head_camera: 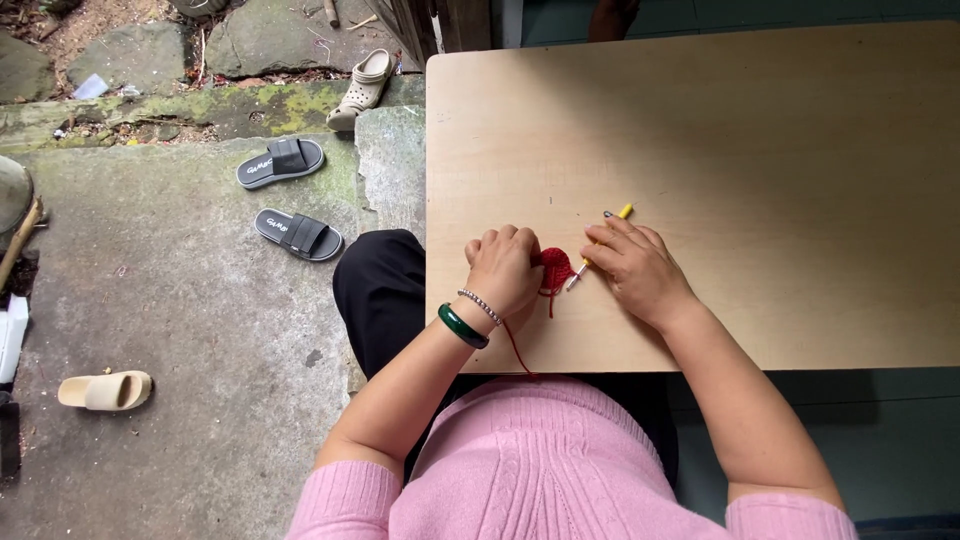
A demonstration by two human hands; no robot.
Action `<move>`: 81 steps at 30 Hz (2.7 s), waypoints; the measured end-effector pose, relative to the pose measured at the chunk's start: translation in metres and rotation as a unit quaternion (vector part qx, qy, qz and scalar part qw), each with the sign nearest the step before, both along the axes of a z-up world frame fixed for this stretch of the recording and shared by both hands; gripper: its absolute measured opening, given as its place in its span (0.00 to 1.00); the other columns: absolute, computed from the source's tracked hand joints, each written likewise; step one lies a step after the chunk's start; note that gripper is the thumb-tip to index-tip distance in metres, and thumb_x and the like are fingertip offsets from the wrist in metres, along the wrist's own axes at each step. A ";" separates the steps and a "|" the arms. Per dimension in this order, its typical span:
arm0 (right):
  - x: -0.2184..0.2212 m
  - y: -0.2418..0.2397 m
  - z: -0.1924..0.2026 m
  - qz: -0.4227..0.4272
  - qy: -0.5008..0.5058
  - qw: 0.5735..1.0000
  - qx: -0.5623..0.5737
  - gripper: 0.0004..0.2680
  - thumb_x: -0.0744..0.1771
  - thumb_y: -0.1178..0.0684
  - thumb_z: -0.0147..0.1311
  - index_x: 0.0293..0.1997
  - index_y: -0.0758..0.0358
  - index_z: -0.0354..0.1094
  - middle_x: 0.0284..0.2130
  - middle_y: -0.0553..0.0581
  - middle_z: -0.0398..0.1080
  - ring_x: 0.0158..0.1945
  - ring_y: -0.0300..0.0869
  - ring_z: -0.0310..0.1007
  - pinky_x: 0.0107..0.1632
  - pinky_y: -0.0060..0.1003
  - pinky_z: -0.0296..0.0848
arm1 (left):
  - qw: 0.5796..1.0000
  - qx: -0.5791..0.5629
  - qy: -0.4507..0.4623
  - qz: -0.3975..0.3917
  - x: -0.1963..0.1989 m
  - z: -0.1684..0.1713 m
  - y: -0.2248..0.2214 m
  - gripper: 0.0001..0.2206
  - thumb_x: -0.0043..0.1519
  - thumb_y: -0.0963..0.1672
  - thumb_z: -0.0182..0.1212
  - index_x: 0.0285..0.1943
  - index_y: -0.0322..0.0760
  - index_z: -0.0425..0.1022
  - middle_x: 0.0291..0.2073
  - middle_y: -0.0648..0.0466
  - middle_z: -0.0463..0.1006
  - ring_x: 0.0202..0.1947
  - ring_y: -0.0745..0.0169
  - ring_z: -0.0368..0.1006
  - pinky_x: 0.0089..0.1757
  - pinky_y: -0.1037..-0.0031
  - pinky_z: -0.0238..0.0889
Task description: A person is crocheting a red yarn object using a yellow crochet hook at a steady pace.
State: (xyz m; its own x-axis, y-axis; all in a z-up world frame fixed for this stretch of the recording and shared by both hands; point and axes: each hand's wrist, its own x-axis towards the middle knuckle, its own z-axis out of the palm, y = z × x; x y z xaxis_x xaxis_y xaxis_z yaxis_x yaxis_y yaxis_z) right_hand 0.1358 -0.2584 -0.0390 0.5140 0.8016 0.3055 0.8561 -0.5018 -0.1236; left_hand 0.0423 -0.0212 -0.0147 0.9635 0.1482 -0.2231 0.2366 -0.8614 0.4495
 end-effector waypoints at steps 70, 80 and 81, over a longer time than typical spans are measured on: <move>-0.146 -0.037 0.015 -0.024 -0.001 0.999 0.040 0.24 0.65 0.33 0.53 0.70 0.37 0.61 0.71 0.48 0.59 0.75 0.55 0.49 0.71 0.57 0.47 | 0.944 0.103 -0.205 -0.238 -0.106 0.018 -0.017 0.24 0.59 0.60 0.55 0.63 0.63 0.73 0.69 0.61 0.65 0.73 0.46 0.49 0.63 0.27 0.21; -0.139 -0.027 0.017 -0.057 0.053 0.997 0.001 0.31 0.68 0.26 0.40 0.77 0.51 0.51 0.74 0.54 0.53 0.78 0.60 0.39 0.70 0.64 0.42 | 0.939 0.117 -0.233 -0.224 -0.111 0.017 -0.030 0.25 0.60 0.58 0.56 0.65 0.56 0.71 0.68 0.59 0.67 0.73 0.49 0.51 0.63 0.27 0.20; -0.140 -0.028 0.011 -0.063 0.048 0.997 -0.012 0.31 0.68 0.25 0.39 0.77 0.51 0.50 0.75 0.53 0.52 0.78 0.58 0.39 0.70 0.67 0.37 | 0.943 0.114 -0.218 -0.223 -0.113 0.016 -0.028 0.25 0.60 0.57 0.58 0.66 0.56 0.70 0.69 0.59 0.66 0.73 0.49 0.51 0.63 0.26 0.20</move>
